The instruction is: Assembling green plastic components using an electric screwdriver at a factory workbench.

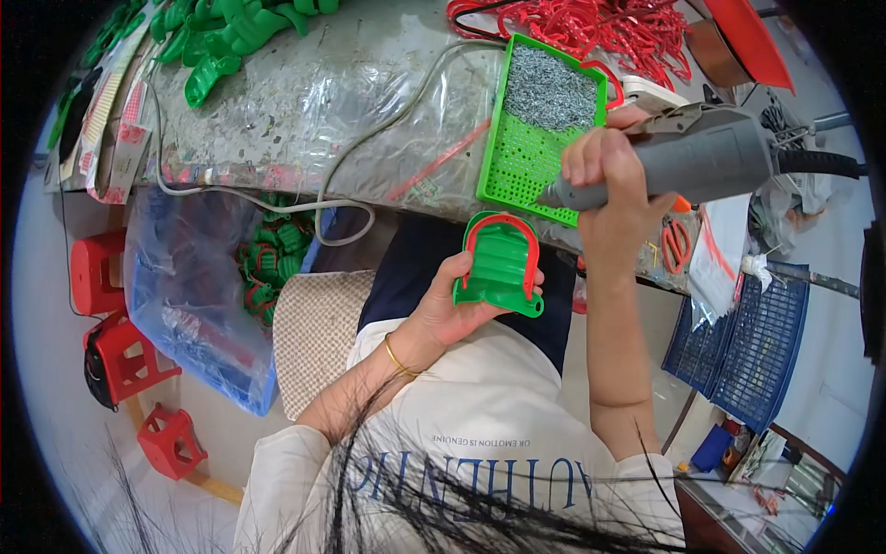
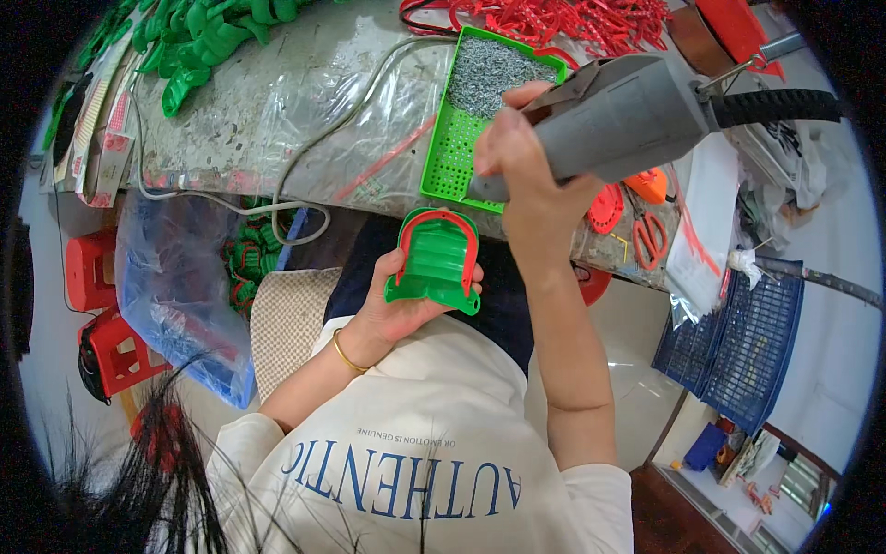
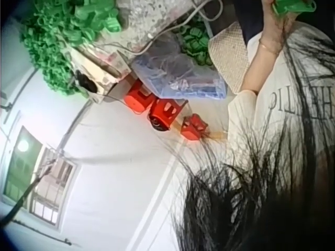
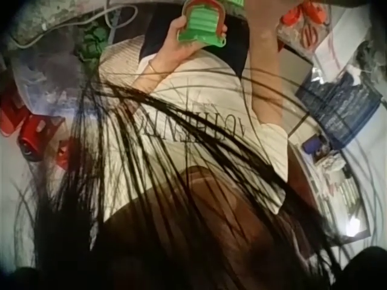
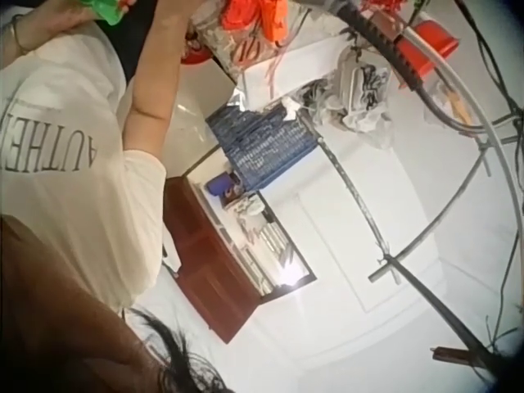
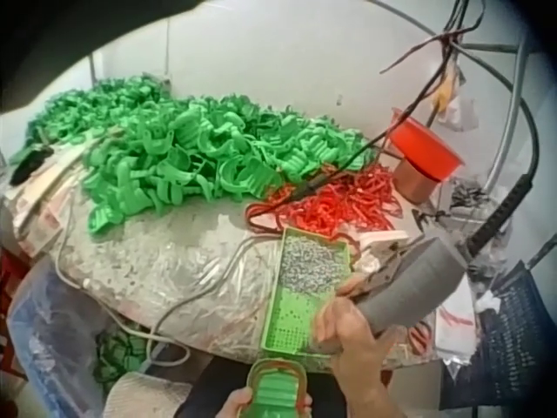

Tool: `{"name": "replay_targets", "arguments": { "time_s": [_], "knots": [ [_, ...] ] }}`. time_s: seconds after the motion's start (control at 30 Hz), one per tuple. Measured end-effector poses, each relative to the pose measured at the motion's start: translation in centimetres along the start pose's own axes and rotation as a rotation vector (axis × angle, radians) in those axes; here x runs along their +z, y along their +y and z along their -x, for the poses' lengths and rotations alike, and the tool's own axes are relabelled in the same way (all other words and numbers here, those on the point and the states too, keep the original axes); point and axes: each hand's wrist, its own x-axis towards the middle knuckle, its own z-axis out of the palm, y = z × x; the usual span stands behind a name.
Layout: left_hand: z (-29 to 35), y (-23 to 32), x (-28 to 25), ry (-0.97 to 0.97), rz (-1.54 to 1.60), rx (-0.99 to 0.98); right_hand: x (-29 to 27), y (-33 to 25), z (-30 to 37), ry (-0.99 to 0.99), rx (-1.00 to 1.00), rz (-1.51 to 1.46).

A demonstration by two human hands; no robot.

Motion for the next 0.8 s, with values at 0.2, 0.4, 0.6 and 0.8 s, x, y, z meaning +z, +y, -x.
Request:
{"name": "replay_targets", "arguments": {
  "time_s": [0.2, 0.4, 0.6, 0.8],
  "knots": [
    [0.1, -0.3, -0.1, -0.027, -0.010, -0.008, 0.6, -0.3, 1.8, -0.020, 0.078, 0.010],
    [0.2, -0.4, 0.0, -0.017, -0.024, 0.012, 0.6, 0.2, 2.1, -0.034, 0.078, 0.020],
    [0.2, -0.4, 0.6, -0.032, -0.066, 0.027, 0.6, 0.3, 2.4, -0.054, 0.027, 0.022],
    [0.7, -0.2, 1.7, 0.019, -0.042, 0.035, 0.7, 0.7, 3.6, -0.071, -0.040, -0.024]
  ]
}}
